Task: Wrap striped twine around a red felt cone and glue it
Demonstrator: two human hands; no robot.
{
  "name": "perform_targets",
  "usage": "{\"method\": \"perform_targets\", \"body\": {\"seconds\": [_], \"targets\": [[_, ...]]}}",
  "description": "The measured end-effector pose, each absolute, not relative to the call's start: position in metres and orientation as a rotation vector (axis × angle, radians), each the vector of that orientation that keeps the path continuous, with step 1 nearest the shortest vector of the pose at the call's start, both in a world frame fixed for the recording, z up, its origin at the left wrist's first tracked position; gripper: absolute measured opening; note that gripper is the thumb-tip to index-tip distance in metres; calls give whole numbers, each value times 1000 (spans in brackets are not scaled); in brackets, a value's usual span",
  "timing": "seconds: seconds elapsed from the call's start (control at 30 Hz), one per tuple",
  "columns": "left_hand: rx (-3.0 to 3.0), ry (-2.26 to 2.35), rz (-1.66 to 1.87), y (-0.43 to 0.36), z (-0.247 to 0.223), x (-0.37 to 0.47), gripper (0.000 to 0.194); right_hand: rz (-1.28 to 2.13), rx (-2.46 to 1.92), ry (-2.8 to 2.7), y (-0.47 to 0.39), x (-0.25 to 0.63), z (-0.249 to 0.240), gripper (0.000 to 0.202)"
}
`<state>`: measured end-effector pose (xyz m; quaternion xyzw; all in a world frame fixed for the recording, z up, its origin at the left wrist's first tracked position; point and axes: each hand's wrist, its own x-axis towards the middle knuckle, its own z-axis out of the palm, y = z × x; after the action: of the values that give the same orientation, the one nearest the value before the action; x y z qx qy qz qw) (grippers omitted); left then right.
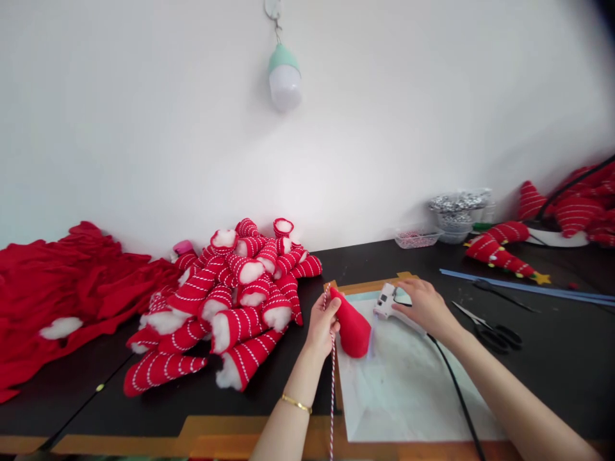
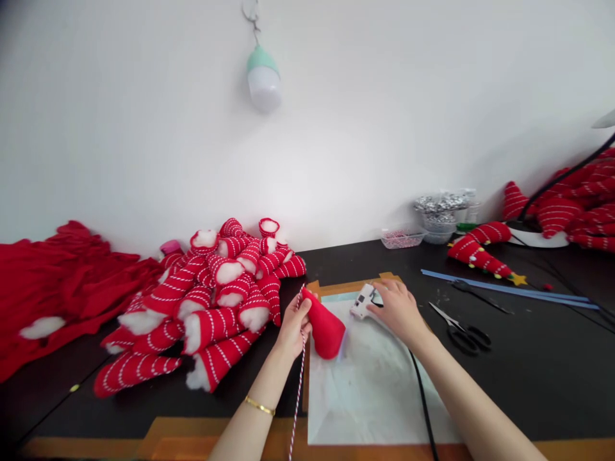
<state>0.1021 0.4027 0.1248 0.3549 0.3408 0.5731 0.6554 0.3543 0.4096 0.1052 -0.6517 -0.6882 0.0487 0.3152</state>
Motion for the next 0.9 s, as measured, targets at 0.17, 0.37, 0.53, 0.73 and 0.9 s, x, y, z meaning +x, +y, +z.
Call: {"method": "perform_targets", "body": {"seconds": [0.17, 0.37, 0.53, 0.73, 0.9], "targets": [[849, 789, 1300, 403, 123, 106, 61, 725, -1136, -1936, 398, 297, 142, 57], [875, 837, 1307, 404, 125, 105, 64, 1146, -966, -1722, 386, 258, 134, 49], [883, 880, 1324, 411, 117, 103, 62, 1436, -1004, -1316, 385, 268, 128, 51], [891, 906, 1299, 411, 117, 99, 66, 1667, -1005, -1118, 382, 273, 135, 46], [871, 924, 1323, 408, 127, 96, 66, 1701, -1071, -1114, 379, 275, 140, 46]]}}
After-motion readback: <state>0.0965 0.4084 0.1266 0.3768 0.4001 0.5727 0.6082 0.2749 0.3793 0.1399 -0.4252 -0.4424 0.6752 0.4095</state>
